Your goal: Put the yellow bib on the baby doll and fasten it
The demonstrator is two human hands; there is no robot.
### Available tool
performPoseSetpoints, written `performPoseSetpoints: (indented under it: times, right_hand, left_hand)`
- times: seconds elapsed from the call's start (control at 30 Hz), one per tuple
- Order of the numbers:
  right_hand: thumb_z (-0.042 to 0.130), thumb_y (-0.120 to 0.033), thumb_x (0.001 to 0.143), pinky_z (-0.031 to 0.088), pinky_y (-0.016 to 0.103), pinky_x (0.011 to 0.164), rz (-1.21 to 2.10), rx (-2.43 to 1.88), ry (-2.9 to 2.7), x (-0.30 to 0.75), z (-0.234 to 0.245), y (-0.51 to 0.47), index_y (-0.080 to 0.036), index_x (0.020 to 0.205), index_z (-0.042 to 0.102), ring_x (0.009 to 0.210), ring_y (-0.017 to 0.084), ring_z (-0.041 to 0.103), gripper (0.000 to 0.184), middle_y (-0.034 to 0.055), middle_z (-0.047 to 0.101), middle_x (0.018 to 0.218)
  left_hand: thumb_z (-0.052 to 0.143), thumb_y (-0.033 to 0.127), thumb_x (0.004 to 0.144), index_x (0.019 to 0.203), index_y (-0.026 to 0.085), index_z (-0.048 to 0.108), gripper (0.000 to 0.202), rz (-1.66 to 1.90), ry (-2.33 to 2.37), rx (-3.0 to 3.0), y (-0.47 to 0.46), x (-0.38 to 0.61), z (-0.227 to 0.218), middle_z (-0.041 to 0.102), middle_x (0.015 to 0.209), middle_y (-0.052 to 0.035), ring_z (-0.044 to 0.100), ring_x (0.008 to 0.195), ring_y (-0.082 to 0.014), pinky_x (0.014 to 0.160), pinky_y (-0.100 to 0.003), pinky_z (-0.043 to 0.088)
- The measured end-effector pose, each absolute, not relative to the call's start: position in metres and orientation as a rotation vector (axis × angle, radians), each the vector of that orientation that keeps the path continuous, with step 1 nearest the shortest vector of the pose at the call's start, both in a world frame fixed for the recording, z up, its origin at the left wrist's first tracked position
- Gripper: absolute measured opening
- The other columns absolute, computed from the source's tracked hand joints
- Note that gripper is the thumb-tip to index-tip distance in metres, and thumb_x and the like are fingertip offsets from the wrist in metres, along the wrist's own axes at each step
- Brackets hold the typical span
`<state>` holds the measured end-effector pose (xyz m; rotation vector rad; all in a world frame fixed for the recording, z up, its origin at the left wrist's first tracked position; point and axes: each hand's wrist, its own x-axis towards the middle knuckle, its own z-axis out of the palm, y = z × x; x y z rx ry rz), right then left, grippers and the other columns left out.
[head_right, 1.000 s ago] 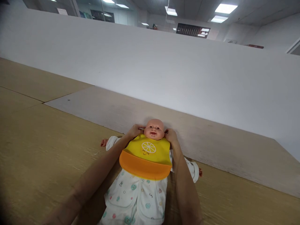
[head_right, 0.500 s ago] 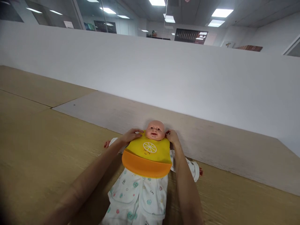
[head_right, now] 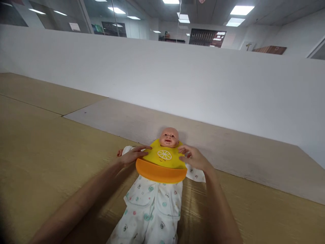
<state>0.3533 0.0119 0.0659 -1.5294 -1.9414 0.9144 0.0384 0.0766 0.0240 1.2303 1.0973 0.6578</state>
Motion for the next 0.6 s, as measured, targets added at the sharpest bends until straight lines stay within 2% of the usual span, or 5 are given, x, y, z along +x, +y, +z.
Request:
performPoseSetpoints:
  times: [0.07,0.13,0.2,0.37,0.6]
  right_hand:
    - [0.058,-0.022,0.072,0.049,0.038,0.098,0.896,-1.426,-2.16,0.343,0.067,-0.017,-0.02,0.126,0.057,0.122,0.023,0.056,0.055,0.0088,0.059,0.134]
    - [0.05,-0.011,0.066,0.039,0.043,0.112,0.705,-1.443,-2.28,0.333,0.064,-0.038,-0.017,0.129,0.055,0.132,0.024,0.048,0.063,0.0106,0.054,0.14]
    - [0.047,-0.007,0.062,0.034,0.044,0.118,0.588,-1.456,-2.356,0.327,0.062,-0.051,-0.014,0.129,0.054,0.135,0.025,0.044,0.068,0.0126,0.052,0.142]
    - [0.054,-0.015,0.063,0.034,0.048,0.118,0.528,-1.521,-2.409,0.324,0.063,-0.067,-0.017,0.136,0.051,0.14,0.029,0.041,0.073,0.0128,0.047,0.149]
    - [0.038,-0.005,0.081,0.05,0.047,0.099,0.215,-1.713,-2.399,0.319,0.052,-0.077,-0.02,0.127,0.061,0.113,0.027,0.063,0.055,0.0081,0.066,0.128]
  left_hand:
    - [0.076,0.03,0.063,0.104,0.02,0.075,0.042,0.676,1.063,1.134,0.073,0.043,0.025,0.073,0.09,-0.0024,0.062,0.072,-0.0151,0.06,-0.024,0.044]
    - [0.077,0.028,0.061,0.095,0.018,0.076,0.036,0.719,1.005,1.039,0.069,0.05,0.024,0.074,0.088,-0.0038,0.064,0.072,-0.016,0.062,-0.025,0.046]
    - [0.076,0.026,0.059,0.084,0.016,0.076,0.026,0.793,0.944,0.977,0.065,0.056,0.023,0.074,0.089,-0.0052,0.065,0.075,-0.0163,0.064,-0.025,0.047]
    - [0.071,0.022,0.059,0.071,0.017,0.076,0.014,0.934,0.943,0.893,0.053,0.065,0.025,0.075,0.093,-0.0064,0.064,0.081,-0.0167,0.064,-0.023,0.048]
    - [0.075,0.03,0.061,0.078,0.016,0.074,0.022,0.912,0.929,0.903,0.043,0.069,0.028,0.073,0.085,-0.0048,0.063,0.073,-0.0155,0.056,-0.023,0.045]
